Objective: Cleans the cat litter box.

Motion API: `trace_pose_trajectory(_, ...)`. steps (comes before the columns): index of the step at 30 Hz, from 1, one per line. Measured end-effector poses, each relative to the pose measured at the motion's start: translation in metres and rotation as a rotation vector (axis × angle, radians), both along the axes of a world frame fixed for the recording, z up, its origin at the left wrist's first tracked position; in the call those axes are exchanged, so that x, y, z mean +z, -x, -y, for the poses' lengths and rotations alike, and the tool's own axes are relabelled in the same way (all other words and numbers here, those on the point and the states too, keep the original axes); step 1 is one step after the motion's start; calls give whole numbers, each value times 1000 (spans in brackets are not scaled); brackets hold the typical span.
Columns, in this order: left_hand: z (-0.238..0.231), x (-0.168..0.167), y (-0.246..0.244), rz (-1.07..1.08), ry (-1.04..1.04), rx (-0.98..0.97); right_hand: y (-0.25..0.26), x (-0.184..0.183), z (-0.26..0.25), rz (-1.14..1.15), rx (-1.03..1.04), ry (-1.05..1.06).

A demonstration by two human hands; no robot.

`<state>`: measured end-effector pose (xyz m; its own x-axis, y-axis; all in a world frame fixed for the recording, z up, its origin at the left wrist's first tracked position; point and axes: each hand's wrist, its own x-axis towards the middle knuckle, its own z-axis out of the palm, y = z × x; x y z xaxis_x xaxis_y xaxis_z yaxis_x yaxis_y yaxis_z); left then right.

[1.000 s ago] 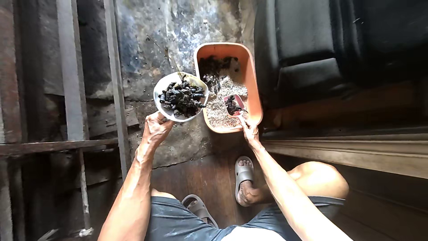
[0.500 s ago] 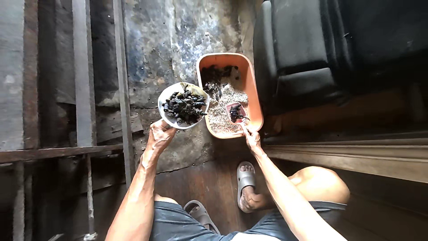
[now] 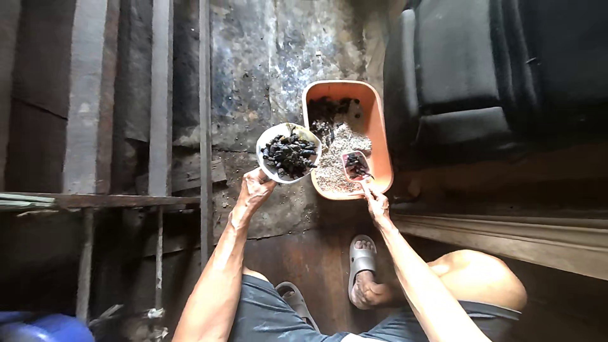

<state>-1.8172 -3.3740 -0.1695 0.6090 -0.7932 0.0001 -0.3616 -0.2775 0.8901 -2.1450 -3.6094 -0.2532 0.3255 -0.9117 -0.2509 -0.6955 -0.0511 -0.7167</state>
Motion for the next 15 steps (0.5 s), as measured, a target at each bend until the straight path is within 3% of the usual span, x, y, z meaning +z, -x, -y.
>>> trace_pose_trajectory(6, 4, -23, -5, 7, 12, -31, 0, -1, -2, 13, 11, 32)
trace_pose_trajectory(15, 14, -34, -2, -21, -9, -82, 0, 38, -1, -119, 33, 108)
